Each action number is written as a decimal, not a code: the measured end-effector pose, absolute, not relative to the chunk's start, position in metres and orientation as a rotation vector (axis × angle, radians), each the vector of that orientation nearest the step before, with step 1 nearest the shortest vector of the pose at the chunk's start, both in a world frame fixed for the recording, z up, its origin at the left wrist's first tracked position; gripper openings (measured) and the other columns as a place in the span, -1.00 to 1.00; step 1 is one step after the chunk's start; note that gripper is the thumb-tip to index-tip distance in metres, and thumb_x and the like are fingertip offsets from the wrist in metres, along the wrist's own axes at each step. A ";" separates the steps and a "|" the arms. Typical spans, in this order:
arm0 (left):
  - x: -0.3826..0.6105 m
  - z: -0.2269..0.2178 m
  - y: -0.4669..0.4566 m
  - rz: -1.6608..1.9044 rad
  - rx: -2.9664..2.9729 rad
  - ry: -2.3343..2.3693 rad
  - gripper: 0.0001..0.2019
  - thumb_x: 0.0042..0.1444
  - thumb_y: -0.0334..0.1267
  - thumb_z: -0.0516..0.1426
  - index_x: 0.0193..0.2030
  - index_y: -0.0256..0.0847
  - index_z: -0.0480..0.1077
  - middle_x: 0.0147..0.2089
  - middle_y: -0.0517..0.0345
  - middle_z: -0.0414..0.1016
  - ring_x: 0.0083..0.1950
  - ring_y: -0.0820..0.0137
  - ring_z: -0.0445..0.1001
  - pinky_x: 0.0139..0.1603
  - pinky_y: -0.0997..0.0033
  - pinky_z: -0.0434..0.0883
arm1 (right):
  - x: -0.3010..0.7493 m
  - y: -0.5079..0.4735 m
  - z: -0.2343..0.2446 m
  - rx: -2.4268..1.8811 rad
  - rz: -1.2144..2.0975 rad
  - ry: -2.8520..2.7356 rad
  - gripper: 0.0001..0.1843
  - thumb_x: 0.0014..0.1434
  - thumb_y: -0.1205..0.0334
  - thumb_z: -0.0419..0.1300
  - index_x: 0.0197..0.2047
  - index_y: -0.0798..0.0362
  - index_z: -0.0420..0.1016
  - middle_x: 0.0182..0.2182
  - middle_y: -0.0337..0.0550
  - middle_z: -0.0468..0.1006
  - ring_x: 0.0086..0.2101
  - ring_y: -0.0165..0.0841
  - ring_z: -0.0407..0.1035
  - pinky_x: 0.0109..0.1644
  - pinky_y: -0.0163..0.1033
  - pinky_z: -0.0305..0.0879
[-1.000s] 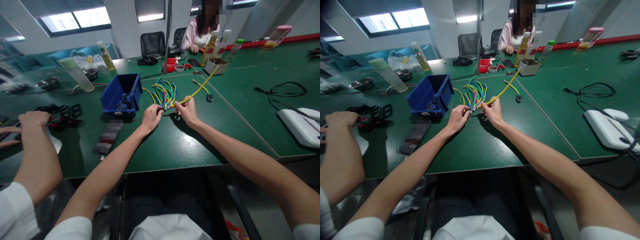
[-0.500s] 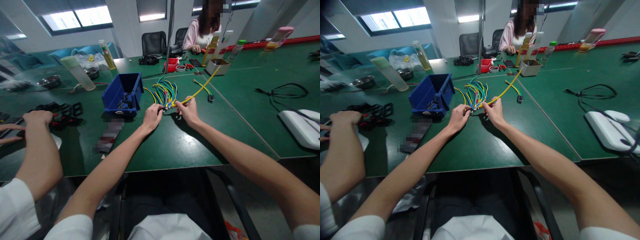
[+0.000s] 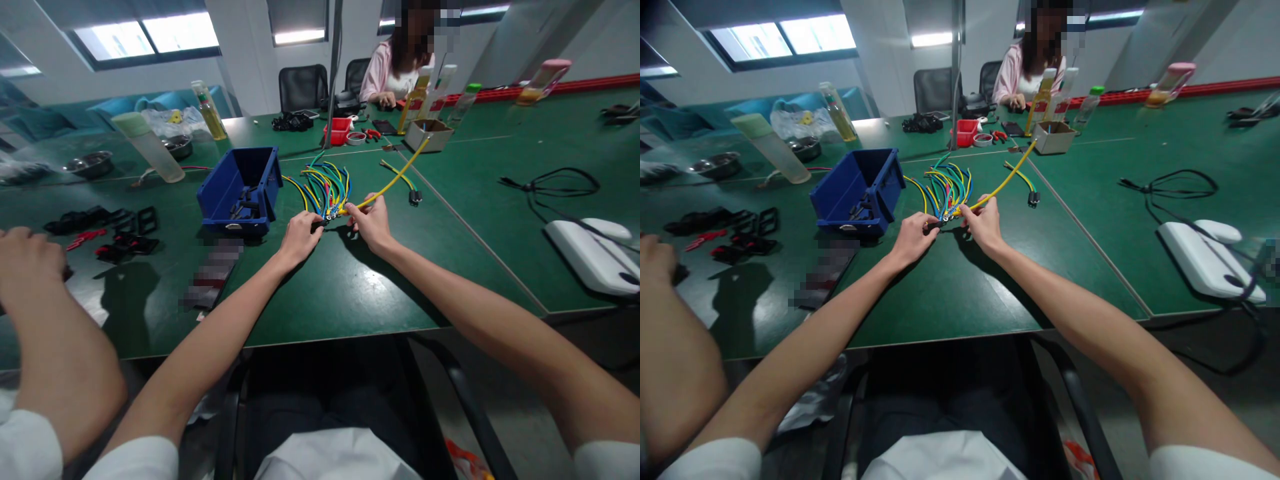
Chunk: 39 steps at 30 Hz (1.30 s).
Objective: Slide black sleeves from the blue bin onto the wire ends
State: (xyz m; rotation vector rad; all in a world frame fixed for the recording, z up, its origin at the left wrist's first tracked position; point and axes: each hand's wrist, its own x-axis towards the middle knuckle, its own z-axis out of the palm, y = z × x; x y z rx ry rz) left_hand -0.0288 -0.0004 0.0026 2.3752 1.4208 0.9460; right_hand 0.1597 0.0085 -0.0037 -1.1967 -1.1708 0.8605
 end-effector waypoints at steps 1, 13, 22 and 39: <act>-0.029 0.003 0.000 0.946 2.378 1.413 -0.85 0.14 -0.38 0.17 -0.15 -0.23 0.51 -0.16 0.06 0.54 -0.15 0.36 0.49 0.00 0.32 0.42 | 0.160 0.009 -0.004 -1.197 0.860 -1.173 -0.41 -0.02 -0.06 0.31 -0.14 -0.07 0.00 -0.46 -0.32 0.39 -0.56 -0.42 0.37 -0.64 -0.37 0.16; -0.028 0.008 -0.001 1.028 2.331 1.422 -0.87 0.19 -0.35 0.15 -0.17 -0.21 0.52 -0.17 0.08 0.56 -0.16 0.38 0.49 -0.02 0.33 0.41 | 0.159 0.007 -0.002 -1.192 0.869 -1.176 -0.41 -0.02 -0.05 0.31 -0.13 -0.07 0.00 -0.47 -0.32 0.40 -0.57 -0.43 0.36 -0.64 -0.37 0.17; -0.027 0.009 -0.003 1.101 2.329 1.366 -0.87 0.16 -0.36 0.16 -0.19 -0.24 0.53 -0.21 0.08 0.55 -0.19 0.40 0.49 -0.07 0.38 0.43 | 0.158 0.006 -0.002 -1.133 0.834 -1.198 -0.42 -0.02 -0.07 0.32 -0.16 -0.08 0.02 -0.48 -0.34 0.39 -0.59 -0.43 0.35 -0.64 -0.36 0.17; -0.026 0.010 -0.003 1.147 2.335 1.333 -0.90 0.14 -0.39 0.17 -0.22 -0.24 0.51 -0.22 0.09 0.55 -0.21 0.41 0.47 -0.12 0.38 0.44 | 0.158 0.007 -0.004 -1.079 0.834 -1.216 -0.42 -0.01 -0.06 0.34 -0.15 -0.07 0.04 -0.51 -0.42 0.33 -0.63 -0.48 0.32 -0.65 -0.40 0.14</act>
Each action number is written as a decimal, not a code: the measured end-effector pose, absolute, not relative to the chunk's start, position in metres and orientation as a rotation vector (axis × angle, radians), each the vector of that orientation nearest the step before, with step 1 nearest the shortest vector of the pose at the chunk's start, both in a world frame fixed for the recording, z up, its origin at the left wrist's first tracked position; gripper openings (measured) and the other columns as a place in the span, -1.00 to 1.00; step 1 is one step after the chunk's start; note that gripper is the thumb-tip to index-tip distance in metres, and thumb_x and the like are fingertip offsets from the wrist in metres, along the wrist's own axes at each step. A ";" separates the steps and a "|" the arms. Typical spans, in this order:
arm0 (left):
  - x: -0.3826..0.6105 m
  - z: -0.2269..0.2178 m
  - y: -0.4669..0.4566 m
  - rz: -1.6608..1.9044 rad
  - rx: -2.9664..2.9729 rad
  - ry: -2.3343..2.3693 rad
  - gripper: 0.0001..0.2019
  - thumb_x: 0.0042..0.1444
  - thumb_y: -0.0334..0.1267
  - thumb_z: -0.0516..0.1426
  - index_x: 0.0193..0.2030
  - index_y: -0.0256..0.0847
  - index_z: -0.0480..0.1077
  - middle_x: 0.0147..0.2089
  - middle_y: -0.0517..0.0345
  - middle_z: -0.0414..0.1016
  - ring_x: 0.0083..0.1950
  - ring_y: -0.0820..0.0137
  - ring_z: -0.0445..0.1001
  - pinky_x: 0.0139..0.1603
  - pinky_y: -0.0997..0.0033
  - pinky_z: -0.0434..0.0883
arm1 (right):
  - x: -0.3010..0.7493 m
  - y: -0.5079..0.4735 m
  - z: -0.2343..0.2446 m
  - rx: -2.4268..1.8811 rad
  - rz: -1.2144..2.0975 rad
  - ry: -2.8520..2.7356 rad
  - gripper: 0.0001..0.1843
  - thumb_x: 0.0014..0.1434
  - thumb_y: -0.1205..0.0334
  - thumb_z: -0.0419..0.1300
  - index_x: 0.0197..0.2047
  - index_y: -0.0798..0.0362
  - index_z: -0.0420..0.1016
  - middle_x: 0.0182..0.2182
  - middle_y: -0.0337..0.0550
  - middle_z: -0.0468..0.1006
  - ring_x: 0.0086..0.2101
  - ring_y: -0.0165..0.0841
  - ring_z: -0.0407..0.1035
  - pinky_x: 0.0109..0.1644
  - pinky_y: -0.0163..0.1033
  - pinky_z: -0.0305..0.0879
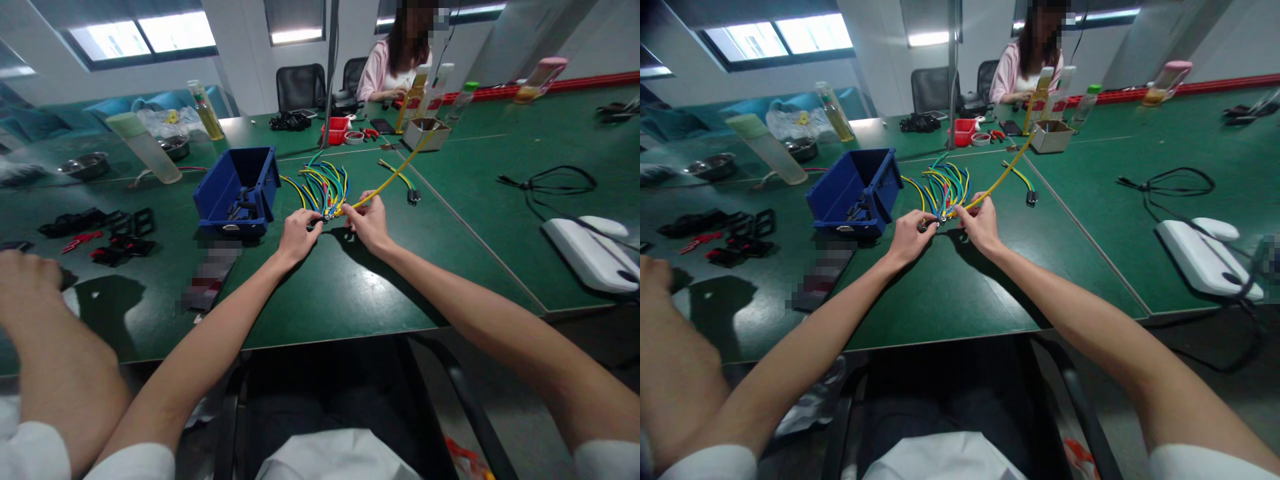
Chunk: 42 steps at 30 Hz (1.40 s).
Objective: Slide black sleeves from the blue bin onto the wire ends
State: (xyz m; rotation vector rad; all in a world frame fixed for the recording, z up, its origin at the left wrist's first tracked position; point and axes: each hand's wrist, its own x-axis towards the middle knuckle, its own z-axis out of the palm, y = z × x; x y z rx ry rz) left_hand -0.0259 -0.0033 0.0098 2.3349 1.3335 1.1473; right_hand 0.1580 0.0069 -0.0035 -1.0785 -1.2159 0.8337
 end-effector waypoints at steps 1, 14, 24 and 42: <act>-0.026 0.009 -0.003 1.158 2.335 1.329 -0.90 0.13 -0.39 0.17 -0.23 -0.24 0.51 -0.22 0.09 0.55 -0.21 0.41 0.47 -0.12 0.38 0.44 | 0.158 0.007 -0.004 -1.068 0.835 -1.216 -0.41 -0.02 -0.06 0.34 -0.15 -0.07 0.04 -0.52 -0.42 0.33 -0.63 -0.49 0.32 -0.66 -0.40 0.12; -0.027 0.007 -0.002 1.193 2.345 1.293 -0.90 0.12 -0.40 0.17 -0.22 -0.24 0.51 -0.24 0.09 0.54 -0.21 0.39 0.48 -0.11 0.36 0.44 | 0.159 0.009 -0.004 -1.074 0.834 -1.223 -0.41 -0.03 -0.04 0.35 -0.16 -0.07 0.04 -0.54 -0.40 0.38 -0.64 -0.46 0.32 -0.68 -0.40 0.11; -0.026 0.010 -0.004 1.211 2.359 1.283 -0.91 0.11 -0.41 0.19 -0.24 -0.25 0.51 -0.25 0.09 0.54 -0.23 0.40 0.48 -0.15 0.37 0.44 | 0.157 0.009 -0.004 -1.058 0.840 -1.217 -0.43 -0.04 -0.03 0.36 -0.18 -0.07 0.05 -0.56 -0.40 0.35 -0.65 -0.45 0.31 -0.67 -0.38 0.13; -0.027 0.008 -0.003 1.225 2.388 1.293 -0.91 0.11 -0.37 0.19 -0.23 -0.22 0.51 -0.24 0.11 0.55 -0.22 0.40 0.47 -0.15 0.38 0.43 | 0.156 0.005 0.002 -1.063 0.872 -1.222 -0.42 -0.06 -0.04 0.36 -0.20 -0.06 0.04 -0.58 -0.42 0.37 -0.68 -0.47 0.30 -0.69 -0.39 0.07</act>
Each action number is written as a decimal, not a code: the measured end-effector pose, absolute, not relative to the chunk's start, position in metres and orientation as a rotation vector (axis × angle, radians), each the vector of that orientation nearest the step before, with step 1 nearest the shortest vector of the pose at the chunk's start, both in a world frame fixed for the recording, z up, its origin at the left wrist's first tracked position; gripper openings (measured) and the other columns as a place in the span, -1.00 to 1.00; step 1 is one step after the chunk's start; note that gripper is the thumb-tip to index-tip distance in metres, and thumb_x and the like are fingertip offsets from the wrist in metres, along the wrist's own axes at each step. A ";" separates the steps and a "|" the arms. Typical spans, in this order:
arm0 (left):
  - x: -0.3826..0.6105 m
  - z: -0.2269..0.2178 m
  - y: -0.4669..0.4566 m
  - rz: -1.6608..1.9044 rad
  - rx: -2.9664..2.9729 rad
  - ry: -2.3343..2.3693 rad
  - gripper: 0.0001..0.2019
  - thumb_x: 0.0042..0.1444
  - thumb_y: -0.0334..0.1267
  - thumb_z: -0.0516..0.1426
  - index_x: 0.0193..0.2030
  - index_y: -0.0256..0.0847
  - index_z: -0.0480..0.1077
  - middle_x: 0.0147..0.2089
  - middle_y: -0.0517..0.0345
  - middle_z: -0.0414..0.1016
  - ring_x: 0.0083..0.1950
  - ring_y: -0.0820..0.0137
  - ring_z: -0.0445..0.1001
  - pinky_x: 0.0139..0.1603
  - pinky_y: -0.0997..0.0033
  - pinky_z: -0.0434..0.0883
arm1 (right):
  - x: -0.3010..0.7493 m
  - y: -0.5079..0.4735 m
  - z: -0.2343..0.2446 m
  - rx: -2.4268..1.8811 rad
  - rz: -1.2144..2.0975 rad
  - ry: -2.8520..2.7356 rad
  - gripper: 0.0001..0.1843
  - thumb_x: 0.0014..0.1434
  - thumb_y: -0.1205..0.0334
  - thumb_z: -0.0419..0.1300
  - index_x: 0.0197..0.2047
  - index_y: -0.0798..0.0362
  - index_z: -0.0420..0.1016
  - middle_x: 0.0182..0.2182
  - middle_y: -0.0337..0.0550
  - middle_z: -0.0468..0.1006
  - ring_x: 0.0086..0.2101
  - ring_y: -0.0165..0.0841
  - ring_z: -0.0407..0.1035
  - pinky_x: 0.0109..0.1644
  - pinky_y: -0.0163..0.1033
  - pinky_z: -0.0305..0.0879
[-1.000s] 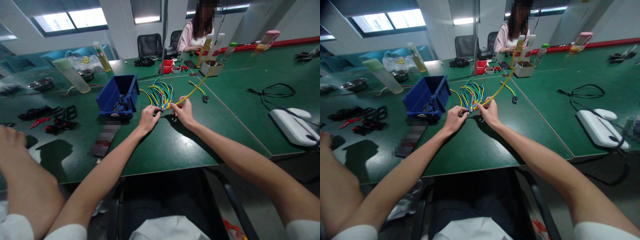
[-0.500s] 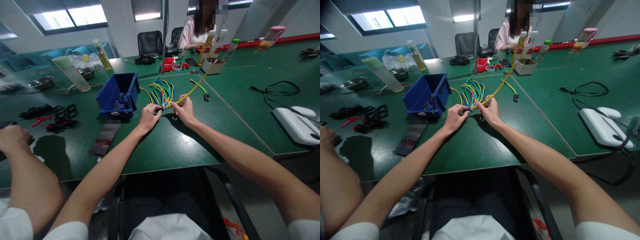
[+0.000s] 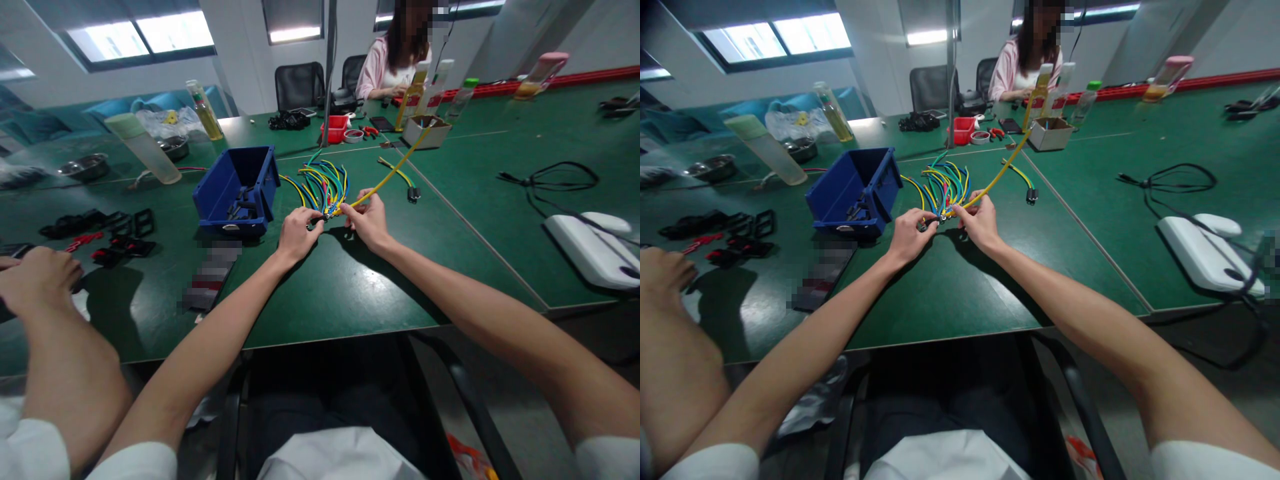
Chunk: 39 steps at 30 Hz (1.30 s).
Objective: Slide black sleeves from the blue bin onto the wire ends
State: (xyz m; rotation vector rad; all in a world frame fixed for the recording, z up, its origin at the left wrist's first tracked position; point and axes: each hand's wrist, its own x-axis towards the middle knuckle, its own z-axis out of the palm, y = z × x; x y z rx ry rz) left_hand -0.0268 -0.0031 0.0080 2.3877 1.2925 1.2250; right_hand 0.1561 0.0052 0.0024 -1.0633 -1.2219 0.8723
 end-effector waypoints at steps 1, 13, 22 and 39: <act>-0.027 0.008 -0.003 1.225 2.392 1.296 -0.90 0.11 -0.37 0.19 -0.23 -0.22 0.51 -0.24 0.11 0.55 -0.21 0.40 0.47 -0.14 0.37 0.43 | 0.156 0.005 0.002 -1.060 0.876 -1.224 -0.42 -0.06 -0.05 0.35 -0.20 -0.06 0.04 -0.58 -0.42 0.38 -0.68 -0.47 0.30 -0.69 -0.40 0.07; -0.027 0.011 -0.005 1.215 2.360 1.300 -0.90 0.11 -0.36 0.19 -0.23 -0.20 0.51 -0.23 0.11 0.55 -0.21 0.38 0.46 -0.17 0.36 0.43 | 0.156 0.006 0.003 -1.055 0.923 -1.227 -0.38 -0.07 -0.10 0.36 -0.20 -0.07 0.00 -0.52 -0.37 0.42 -0.67 -0.49 0.29 -0.69 -0.42 0.09; -0.026 0.010 -0.005 1.237 2.375 1.294 -0.90 0.10 -0.37 0.19 -0.23 -0.21 0.50 -0.22 0.10 0.55 -0.20 0.38 0.46 -0.18 0.36 0.42 | 0.157 0.006 0.002 -1.042 0.928 -1.228 -0.40 -0.06 -0.07 0.35 -0.20 -0.07 0.01 -0.53 -0.36 0.45 -0.68 -0.49 0.29 -0.69 -0.42 0.07; -0.025 0.012 -0.005 1.239 2.326 1.262 -0.93 0.09 -0.38 0.19 -0.27 -0.21 0.49 -0.28 0.14 0.54 -0.28 0.41 0.45 -0.21 0.37 0.42 | 0.155 0.005 0.004 -1.039 0.939 -1.196 -0.40 -0.07 -0.03 0.37 -0.21 -0.06 0.02 -0.56 -0.39 0.41 -0.68 -0.50 0.28 -0.71 -0.44 0.06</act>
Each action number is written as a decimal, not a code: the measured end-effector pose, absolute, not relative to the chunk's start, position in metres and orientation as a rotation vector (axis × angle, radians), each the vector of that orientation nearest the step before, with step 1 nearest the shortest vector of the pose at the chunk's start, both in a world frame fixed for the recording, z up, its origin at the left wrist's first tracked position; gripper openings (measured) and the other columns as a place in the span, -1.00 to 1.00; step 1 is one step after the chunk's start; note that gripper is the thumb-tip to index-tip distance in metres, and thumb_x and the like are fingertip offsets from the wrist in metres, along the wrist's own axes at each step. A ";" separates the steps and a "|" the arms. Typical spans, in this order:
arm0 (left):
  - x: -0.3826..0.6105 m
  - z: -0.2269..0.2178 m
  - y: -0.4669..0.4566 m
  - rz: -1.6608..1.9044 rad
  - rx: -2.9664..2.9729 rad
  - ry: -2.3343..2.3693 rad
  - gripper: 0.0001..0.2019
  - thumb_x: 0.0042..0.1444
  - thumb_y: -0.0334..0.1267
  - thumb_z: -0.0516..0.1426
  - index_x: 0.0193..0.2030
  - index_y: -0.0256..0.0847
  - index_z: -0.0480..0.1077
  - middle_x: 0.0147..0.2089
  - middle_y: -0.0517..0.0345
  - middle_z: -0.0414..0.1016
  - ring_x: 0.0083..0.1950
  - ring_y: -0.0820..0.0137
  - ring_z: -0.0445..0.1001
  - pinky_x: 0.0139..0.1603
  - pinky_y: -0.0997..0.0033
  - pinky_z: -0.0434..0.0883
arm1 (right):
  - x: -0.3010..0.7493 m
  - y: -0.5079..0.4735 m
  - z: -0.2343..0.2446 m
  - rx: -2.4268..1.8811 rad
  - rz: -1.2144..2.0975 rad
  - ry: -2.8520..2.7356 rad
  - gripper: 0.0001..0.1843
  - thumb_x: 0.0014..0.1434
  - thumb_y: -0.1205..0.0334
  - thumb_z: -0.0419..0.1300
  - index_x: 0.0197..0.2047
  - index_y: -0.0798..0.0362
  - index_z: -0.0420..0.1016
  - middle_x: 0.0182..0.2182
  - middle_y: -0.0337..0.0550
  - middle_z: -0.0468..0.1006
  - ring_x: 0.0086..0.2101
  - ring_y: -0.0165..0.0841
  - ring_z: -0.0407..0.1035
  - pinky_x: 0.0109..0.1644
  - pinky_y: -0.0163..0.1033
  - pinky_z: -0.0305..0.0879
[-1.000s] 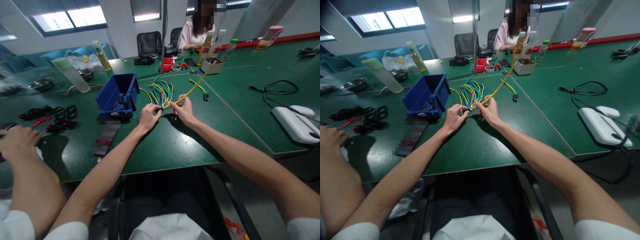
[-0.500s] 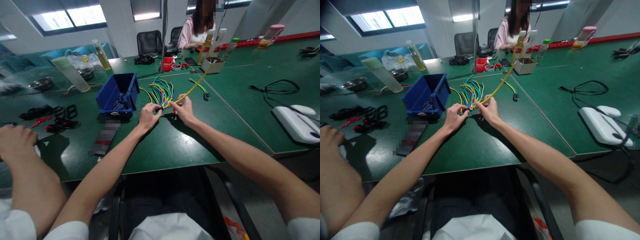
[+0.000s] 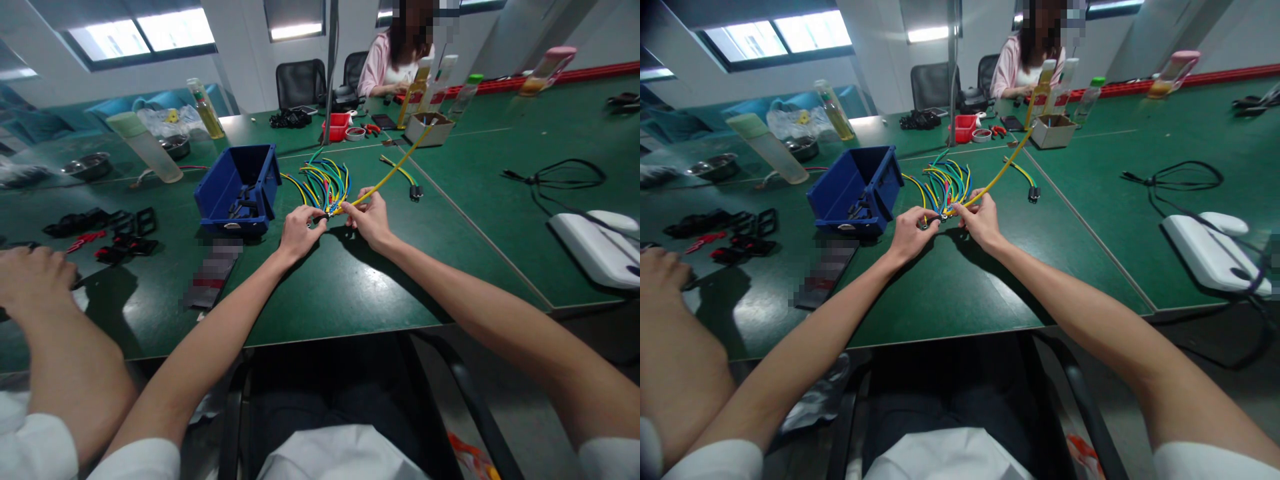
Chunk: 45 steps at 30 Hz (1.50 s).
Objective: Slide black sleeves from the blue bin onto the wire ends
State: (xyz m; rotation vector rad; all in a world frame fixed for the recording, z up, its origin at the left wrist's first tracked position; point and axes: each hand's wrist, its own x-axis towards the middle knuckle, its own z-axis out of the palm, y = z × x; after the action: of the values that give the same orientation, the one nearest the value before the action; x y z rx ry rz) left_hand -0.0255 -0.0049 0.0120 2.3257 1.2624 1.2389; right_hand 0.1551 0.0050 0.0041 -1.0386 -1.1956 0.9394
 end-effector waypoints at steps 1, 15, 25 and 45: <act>-0.025 0.012 -0.005 1.239 2.331 1.266 -0.93 0.09 -0.38 0.19 -0.27 -0.21 0.49 -0.28 0.13 0.54 -0.27 0.41 0.45 -0.20 0.37 0.43 | 0.155 0.005 0.004 -1.044 0.937 -1.197 -0.40 -0.08 -0.04 0.37 -0.21 -0.06 0.02 -0.55 -0.39 0.41 -0.68 -0.50 0.28 -0.71 -0.43 0.06; -0.025 0.011 -0.005 1.262 2.358 1.245 -0.91 0.06 -0.39 0.20 -0.26 -0.20 0.49 -0.26 0.13 0.55 -0.24 0.39 0.46 -0.22 0.37 0.44 | 0.154 0.002 0.004 -1.054 0.961 -1.223 -0.38 -0.09 -0.08 0.38 -0.20 -0.07 0.03 -0.57 -0.42 0.37 -0.68 -0.49 0.28 -0.70 -0.41 0.10; -0.023 0.014 -0.009 1.318 2.341 1.191 -0.91 0.05 -0.41 0.20 -0.27 -0.22 0.49 -0.28 0.14 0.53 -0.29 0.43 0.46 -0.27 0.42 0.42 | 0.150 -0.002 0.007 -1.048 1.025 -1.190 -0.36 -0.13 -0.08 0.39 -0.22 -0.07 0.04 -0.58 -0.43 0.39 -0.69 -0.49 0.27 -0.70 -0.40 0.12; -0.024 0.010 -0.006 1.287 2.314 1.116 -0.87 0.05 -0.37 0.21 -0.23 -0.24 0.51 -0.30 0.13 0.55 -0.36 0.47 0.41 -0.31 0.45 0.37 | 0.148 -0.007 0.011 -1.057 1.088 -1.152 -0.37 -0.14 -0.03 0.41 -0.22 -0.06 0.06 -0.60 -0.44 0.39 -0.69 -0.50 0.28 -0.67 -0.41 0.14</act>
State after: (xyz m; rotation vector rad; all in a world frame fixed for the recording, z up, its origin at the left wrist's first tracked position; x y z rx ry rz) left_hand -0.0236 -0.0059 0.0096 2.3136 1.1157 1.2869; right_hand 0.1483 -0.0069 0.0113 -1.0572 -1.1523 1.0875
